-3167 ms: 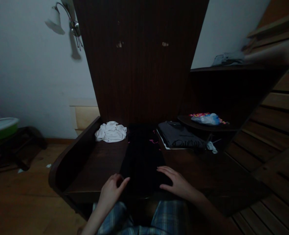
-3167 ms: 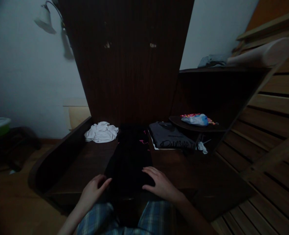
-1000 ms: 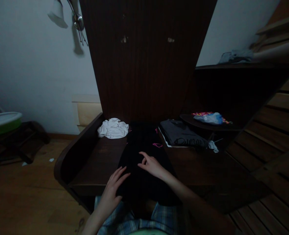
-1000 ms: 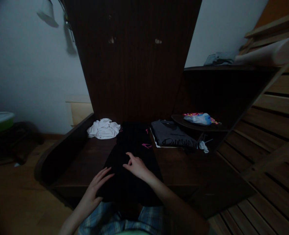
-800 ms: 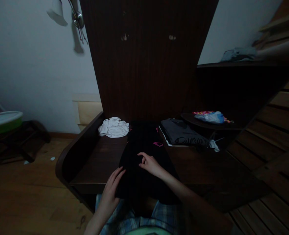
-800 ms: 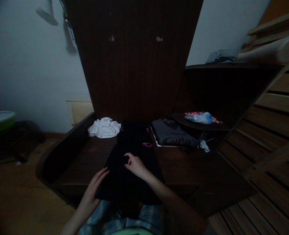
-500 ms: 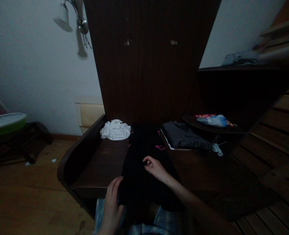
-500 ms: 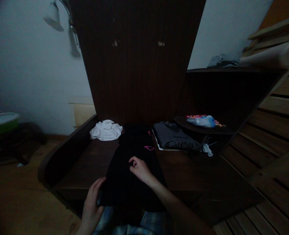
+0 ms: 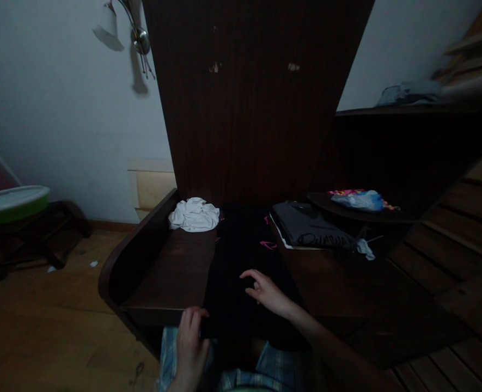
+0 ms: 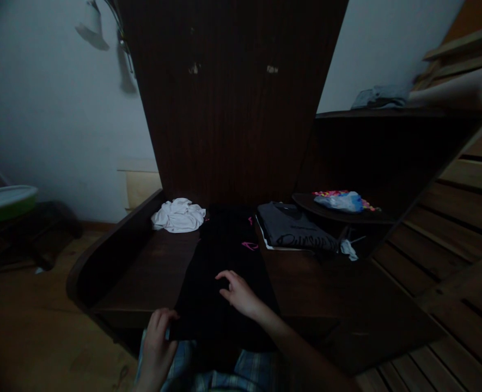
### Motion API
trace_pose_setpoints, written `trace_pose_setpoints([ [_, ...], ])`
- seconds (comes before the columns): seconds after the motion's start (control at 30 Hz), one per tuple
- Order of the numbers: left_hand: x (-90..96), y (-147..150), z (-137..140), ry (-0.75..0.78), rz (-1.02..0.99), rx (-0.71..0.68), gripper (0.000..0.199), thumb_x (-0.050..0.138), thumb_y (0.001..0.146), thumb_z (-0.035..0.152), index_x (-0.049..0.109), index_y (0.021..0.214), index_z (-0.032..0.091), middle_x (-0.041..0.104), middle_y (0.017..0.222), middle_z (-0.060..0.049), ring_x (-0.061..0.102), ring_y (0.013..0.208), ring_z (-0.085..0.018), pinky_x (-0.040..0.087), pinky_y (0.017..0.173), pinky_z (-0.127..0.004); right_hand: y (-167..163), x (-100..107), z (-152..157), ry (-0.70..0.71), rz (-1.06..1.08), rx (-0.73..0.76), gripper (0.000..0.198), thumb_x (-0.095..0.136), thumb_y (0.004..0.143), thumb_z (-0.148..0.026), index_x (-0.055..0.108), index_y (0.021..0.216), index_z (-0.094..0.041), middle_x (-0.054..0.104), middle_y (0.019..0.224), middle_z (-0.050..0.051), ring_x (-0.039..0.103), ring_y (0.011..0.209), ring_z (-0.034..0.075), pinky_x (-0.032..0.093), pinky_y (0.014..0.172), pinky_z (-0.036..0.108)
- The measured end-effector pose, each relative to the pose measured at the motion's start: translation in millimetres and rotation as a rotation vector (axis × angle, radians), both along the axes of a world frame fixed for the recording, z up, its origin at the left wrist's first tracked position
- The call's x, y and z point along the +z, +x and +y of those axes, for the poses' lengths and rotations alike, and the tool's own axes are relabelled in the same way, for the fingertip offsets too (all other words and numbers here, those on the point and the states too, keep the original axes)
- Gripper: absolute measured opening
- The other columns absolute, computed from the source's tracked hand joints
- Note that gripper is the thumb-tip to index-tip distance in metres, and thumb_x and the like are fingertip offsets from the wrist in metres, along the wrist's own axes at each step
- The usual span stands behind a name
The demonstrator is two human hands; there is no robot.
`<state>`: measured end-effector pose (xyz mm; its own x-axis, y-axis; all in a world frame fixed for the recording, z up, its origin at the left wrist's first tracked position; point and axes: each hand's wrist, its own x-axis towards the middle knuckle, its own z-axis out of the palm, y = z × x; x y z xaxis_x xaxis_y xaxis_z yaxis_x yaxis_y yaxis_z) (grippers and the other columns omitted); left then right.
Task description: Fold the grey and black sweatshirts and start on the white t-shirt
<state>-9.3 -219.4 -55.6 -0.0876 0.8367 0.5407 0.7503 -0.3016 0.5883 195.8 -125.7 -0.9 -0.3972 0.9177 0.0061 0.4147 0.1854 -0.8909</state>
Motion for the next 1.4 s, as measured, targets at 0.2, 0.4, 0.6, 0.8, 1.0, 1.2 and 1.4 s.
trace_pose_setpoints([
  [0.2, -6.7, -3, -4, 0.092, 0.036, -0.022, 0.026, 0.041, 0.054, 0.004, 0.049, 0.072, 0.022, 0.051, 0.075, -0.002, 0.051, 0.073, -0.02, 0.042, 0.063, -0.03, 1, 1, -3, 0.098, -0.053, -0.015, 0.033, 0.051, 0.066, -0.006, 0.056, 0.095, -0.022, 0.05, 0.081, -0.002, 0.037, 0.045, 0.003, 0.031, 0.042, 0.017],
  [0.4, -3.0, -5, 0, -0.076, 0.134, -0.112, 0.033, 0.037, 0.047, 0.001, 0.047, 0.07, 0.021, 0.052, 0.077, -0.002, 0.051, 0.076, -0.019, 0.043, 0.065, -0.028, 4, 7, -2, 0.2, -0.164, 0.002, 0.024, 0.055, 0.067, -0.011, 0.061, 0.09, -0.018, 0.053, 0.071, -0.003, 0.041, 0.048, 0.005, 0.032, 0.048, 0.018],
  [0.6, 3.0, -17, -4, -0.012, 0.369, -0.152, 0.019, 0.057, 0.066, 0.026, 0.055, 0.084, 0.021, 0.058, 0.089, -0.005, 0.054, 0.084, -0.023, 0.045, 0.072, -0.035, 10, 19, 5, 0.165, -0.235, -0.04, 0.016, 0.051, 0.075, -0.021, 0.062, 0.087, -0.016, 0.047, 0.052, -0.005, 0.044, 0.049, 0.008, 0.031, 0.048, 0.019],
  [0.8, 43.8, -9, 13, 0.018, 0.374, -0.247, 0.024, 0.037, 0.086, 0.027, 0.056, 0.072, 0.02, 0.059, 0.071, -0.002, 0.056, 0.069, -0.016, 0.047, 0.068, -0.031, 9, 19, 23, 0.255, -0.175, -0.121, 0.032, 0.052, 0.074, -0.025, 0.051, 0.105, -0.017, 0.054, 0.061, -0.005, 0.048, 0.053, 0.009, 0.036, 0.052, 0.021],
  [1.0, 56.3, 27, 67, -0.078, 0.47, -0.357, 0.034, 0.038, 0.087, 0.029, 0.045, 0.119, 0.02, 0.05, 0.124, -0.007, 0.044, 0.115, -0.021, 0.039, 0.094, -0.039, -6, 36, 73, 0.262, -0.043, -0.082, 0.03, 0.049, 0.075, -0.021, 0.052, 0.105, -0.019, 0.063, 0.094, 0.003, 0.058, 0.064, 0.009, 0.046, 0.065, 0.025],
  [1.2, 36.2, 40, 75, -0.244, 0.58, -0.349, 0.062, 0.032, 0.084, 0.052, 0.032, 0.13, 0.011, 0.029, 0.139, -0.016, 0.023, 0.128, -0.027, 0.029, 0.1, -0.046, -14, 29, 99, 0.486, -0.365, 0.128, 0.033, 0.054, 0.074, -0.017, 0.056, 0.107, -0.014, 0.058, 0.112, 0.01, 0.052, 0.104, 0.018, 0.039, 0.091, 0.034],
  [1.4, 36.4, 36, 60, -0.237, 0.576, -0.378, 0.061, 0.029, 0.083, 0.054, 0.029, 0.132, 0.018, 0.025, 0.141, -0.014, 0.019, 0.129, -0.026, 0.027, 0.1, -0.047, -11, 1, 74, 0.642, -0.6, 0.113, 0.032, 0.044, 0.082, -0.023, 0.055, 0.111, -0.015, 0.053, 0.12, 0.009, 0.043, 0.113, 0.02, 0.037, 0.094, 0.034],
])
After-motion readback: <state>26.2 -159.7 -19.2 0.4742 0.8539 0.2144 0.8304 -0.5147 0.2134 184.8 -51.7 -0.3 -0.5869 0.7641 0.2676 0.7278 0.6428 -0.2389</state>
